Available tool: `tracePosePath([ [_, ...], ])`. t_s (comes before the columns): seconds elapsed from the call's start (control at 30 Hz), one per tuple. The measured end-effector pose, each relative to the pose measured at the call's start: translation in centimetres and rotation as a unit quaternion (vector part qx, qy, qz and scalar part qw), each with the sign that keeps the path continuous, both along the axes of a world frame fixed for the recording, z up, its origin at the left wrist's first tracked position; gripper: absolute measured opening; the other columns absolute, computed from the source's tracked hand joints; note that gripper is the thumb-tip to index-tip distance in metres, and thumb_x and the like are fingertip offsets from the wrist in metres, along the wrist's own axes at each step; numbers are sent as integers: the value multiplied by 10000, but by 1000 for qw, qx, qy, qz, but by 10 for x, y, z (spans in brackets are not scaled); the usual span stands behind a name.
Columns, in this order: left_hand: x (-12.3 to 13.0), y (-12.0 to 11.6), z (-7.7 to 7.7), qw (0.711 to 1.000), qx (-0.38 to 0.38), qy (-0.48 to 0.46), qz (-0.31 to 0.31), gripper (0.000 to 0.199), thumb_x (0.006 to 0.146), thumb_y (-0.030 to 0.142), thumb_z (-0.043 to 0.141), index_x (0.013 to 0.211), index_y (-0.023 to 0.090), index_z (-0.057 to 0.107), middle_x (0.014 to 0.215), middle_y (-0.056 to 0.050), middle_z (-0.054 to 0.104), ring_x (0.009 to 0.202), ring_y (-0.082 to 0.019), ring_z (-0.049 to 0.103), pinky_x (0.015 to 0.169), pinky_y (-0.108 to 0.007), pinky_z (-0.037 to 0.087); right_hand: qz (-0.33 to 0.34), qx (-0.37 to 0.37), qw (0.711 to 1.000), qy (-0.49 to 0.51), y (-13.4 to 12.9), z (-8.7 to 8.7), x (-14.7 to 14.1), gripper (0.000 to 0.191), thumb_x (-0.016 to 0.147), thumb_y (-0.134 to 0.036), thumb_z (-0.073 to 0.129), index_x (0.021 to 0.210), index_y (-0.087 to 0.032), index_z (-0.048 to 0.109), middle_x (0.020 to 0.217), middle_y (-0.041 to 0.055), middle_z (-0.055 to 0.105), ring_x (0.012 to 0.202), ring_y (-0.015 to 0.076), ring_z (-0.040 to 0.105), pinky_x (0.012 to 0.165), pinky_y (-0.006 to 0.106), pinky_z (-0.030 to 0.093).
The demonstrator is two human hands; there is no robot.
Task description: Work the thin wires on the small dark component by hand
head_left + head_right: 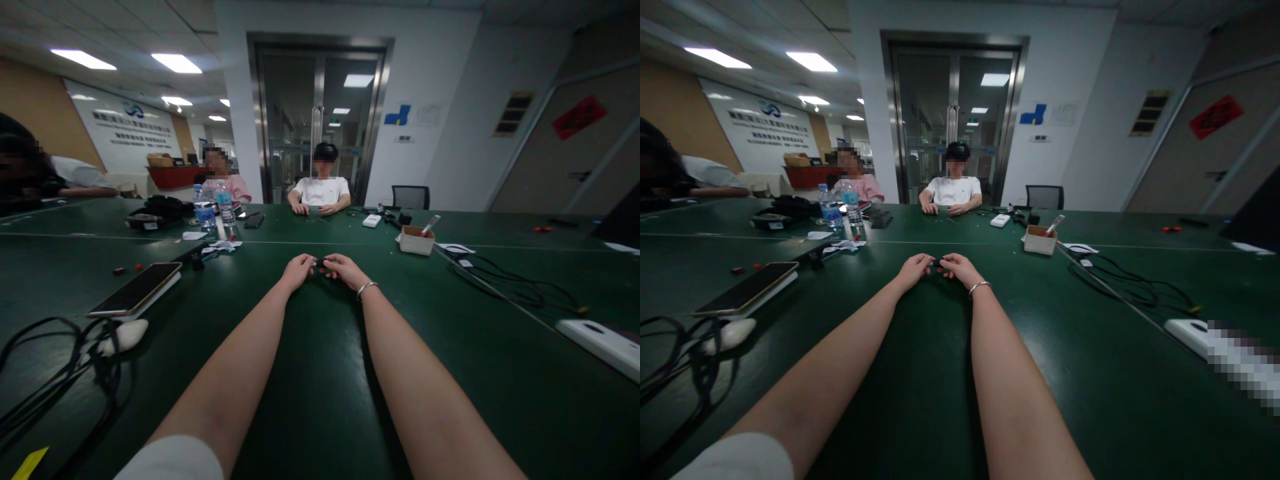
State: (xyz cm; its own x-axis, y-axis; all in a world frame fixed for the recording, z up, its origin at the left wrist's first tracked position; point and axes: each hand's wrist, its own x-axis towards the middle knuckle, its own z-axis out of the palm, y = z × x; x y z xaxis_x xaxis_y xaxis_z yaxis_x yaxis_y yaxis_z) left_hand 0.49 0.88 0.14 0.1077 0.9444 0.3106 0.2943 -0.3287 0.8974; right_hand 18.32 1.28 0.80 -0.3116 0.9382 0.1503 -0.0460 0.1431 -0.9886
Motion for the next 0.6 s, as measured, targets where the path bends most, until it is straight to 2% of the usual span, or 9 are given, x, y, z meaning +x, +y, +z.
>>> tracePosePath([
  [0.2,1,-2,-1,1000,9,-6,9,304,824,388,476,897,168,672,688,-23,603,606,-128,520,560,-229,400,-2,2,1000,3,2,-1,0,121,809,-168,650,902,-144,576,678,13,687,418,48,514,467,162,471],
  [0.3,0,-7,2,999,23,15,23,252,803,346,525,918,180,676,747,-34,626,701,-153,557,650,-261,440,2,3,1000,2,0,-1,0,139,799,-181,664,899,-142,575,680,21,690,438,54,531,474,164,468],
  [0.37,2,-11,12,996,53,30,72,218,755,299,599,932,201,680,854,-51,641,811,-179,569,752,-300,453,-1,5,1000,6,-1,-1,0,148,792,-191,670,895,-145,575,676,21,689,442,57,532,473,166,464],
  [0.43,9,-19,31,988,91,46,120,257,718,273,648,964,206,676,934,-71,633,898,-208,560,824,-341,446,-8,3,1000,11,-3,0,0,140,798,-203,658,892,-148,569,664,18,684,420,53,508,473,171,462],
  [0.47,16,-25,43,989,103,45,100,287,719,260,651,998,196,666,960,-78,628,909,-213,561,825,-348,450,-5,4,1000,10,-4,0,0,138,799,-205,654,891,-145,571,671,18,685,414,48,498,488,175,470],
  [0.5,25,-35,58,993,106,33,51,294,732,254,641,1017,185,657,953,-78,628,886,-208,570,804,-346,462,-4,10,1000,10,-4,1,0,139,797,-210,653,888,-143,572,668,13,680,410,45,487,499,178,475],
  [0.6,52,-86,106,980,114,28,-158,325,789,356,606,1052,169,650,907,-72,648,867,-216,595,769,-350,485,6,39,999,-19,-3,3,2,178,791,-241,654,929,-147,593,639,-9,652,437,59,504,496,182,469],
])
